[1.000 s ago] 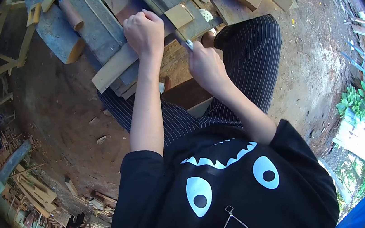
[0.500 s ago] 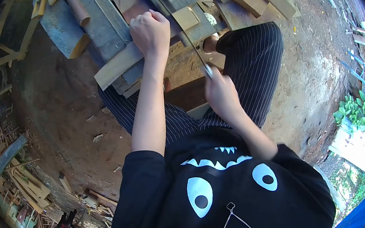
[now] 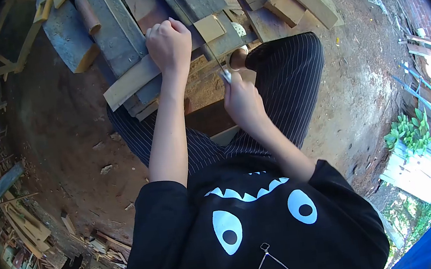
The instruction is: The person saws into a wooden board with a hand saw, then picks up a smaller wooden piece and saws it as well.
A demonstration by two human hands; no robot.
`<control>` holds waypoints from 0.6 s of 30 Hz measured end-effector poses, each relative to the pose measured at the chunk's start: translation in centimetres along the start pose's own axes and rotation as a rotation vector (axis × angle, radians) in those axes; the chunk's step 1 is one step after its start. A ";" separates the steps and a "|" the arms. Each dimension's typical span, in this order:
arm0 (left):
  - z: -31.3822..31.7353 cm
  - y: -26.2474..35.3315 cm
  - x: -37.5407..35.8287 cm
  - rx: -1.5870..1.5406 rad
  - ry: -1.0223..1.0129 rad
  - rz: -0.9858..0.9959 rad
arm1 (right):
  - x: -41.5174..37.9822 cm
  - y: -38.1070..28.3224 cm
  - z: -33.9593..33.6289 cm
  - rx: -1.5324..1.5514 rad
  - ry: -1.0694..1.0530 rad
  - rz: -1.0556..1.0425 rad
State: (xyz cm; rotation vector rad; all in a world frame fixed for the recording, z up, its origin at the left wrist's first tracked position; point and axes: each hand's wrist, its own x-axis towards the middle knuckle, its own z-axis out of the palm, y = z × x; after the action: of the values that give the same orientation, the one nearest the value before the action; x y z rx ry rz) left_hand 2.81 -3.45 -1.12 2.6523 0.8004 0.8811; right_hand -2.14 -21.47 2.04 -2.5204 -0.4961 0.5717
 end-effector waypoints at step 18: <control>-0.2 0.5 -0.4 -0.031 -0.027 -0.053 | -3.6 1.7 0.2 0.152 -0.018 0.043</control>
State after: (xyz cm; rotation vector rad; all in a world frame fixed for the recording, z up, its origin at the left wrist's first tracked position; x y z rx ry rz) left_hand 2.63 -4.02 -0.98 2.5981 0.8399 0.8362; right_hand -4.88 -24.37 2.08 -2.3880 -0.3899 0.6245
